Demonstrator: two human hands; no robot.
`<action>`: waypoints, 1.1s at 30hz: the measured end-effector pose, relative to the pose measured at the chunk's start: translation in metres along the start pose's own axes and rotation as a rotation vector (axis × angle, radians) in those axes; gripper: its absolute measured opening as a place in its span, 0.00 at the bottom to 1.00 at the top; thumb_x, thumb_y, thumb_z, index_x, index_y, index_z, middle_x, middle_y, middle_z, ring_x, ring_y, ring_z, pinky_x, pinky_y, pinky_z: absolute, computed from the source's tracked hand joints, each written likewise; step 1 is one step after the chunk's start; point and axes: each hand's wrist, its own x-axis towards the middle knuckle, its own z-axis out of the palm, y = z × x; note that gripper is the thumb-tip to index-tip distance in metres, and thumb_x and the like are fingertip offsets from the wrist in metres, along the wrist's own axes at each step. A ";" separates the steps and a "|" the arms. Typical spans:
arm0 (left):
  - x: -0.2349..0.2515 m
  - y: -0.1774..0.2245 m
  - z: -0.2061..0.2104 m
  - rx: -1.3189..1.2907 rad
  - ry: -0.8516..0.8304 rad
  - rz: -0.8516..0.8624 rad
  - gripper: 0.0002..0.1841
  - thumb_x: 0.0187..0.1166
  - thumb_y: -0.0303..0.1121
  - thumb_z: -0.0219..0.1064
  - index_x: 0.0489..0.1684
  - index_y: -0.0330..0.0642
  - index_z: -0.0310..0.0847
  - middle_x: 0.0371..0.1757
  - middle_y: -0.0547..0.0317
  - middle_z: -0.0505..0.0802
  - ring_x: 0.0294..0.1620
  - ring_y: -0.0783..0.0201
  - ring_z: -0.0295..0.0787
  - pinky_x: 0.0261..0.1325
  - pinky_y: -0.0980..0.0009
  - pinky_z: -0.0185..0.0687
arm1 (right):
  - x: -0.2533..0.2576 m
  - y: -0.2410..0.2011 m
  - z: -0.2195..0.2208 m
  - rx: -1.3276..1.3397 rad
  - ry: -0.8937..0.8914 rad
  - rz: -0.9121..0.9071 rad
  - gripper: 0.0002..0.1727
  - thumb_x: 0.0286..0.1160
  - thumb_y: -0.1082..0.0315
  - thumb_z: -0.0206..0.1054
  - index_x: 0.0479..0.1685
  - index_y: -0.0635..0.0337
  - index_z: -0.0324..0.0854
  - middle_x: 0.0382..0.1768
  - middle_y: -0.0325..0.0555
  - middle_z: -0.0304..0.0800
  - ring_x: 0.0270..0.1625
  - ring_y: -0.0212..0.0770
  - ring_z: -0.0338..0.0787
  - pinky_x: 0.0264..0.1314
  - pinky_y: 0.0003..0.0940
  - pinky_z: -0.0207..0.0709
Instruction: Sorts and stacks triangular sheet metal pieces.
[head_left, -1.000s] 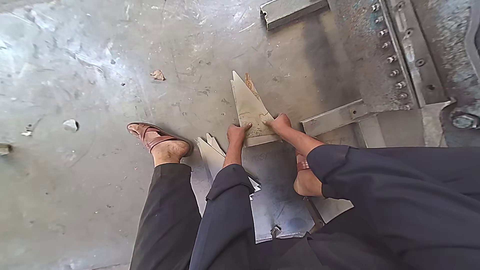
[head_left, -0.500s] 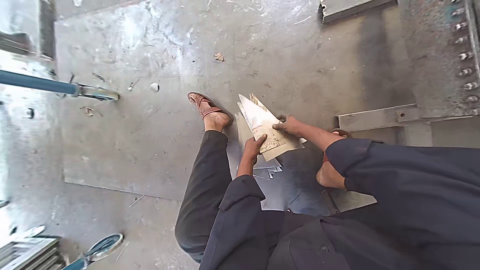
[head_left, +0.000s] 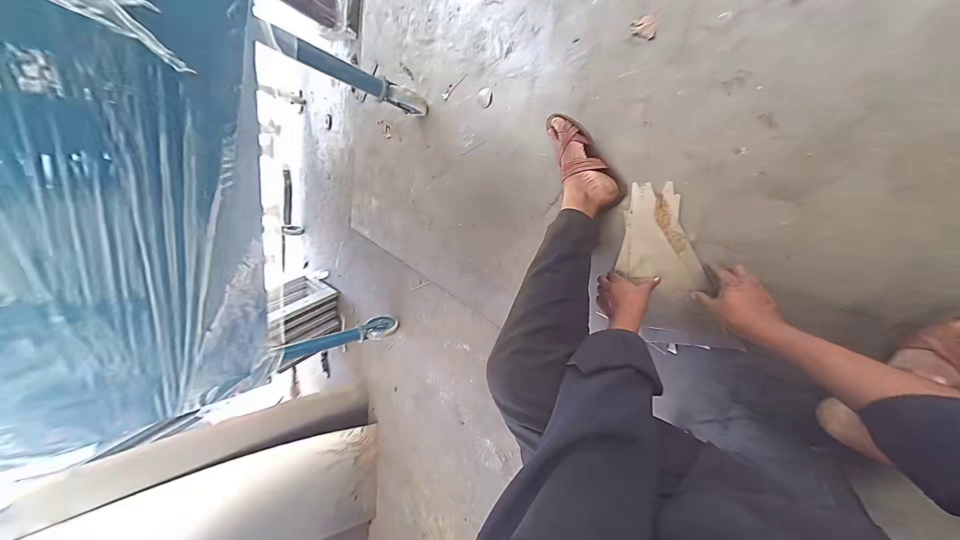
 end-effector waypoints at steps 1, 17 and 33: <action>0.001 0.003 0.000 -0.007 -0.024 -0.012 0.51 0.62 0.70 0.76 0.78 0.37 0.74 0.79 0.39 0.78 0.76 0.44 0.78 0.73 0.42 0.76 | 0.000 0.001 0.003 0.030 0.006 0.015 0.39 0.78 0.55 0.73 0.85 0.67 0.67 0.79 0.73 0.70 0.79 0.72 0.73 0.78 0.69 0.68; 0.015 0.010 -0.032 -0.228 -0.248 -0.005 0.34 0.68 0.46 0.83 0.60 0.22 0.80 0.65 0.28 0.86 0.71 0.42 0.82 0.76 0.48 0.73 | 0.014 -0.001 -0.002 0.292 -0.222 0.082 0.41 0.73 0.55 0.79 0.85 0.61 0.68 0.77 0.67 0.75 0.75 0.65 0.79 0.77 0.66 0.69; 0.056 -0.029 -0.013 -0.342 -0.338 0.014 0.40 0.63 0.49 0.85 0.67 0.26 0.77 0.65 0.32 0.86 0.68 0.45 0.85 0.72 0.50 0.80 | 0.025 0.000 -0.005 0.297 -0.296 0.099 0.39 0.72 0.45 0.77 0.80 0.57 0.75 0.70 0.64 0.84 0.75 0.63 0.81 0.78 0.66 0.67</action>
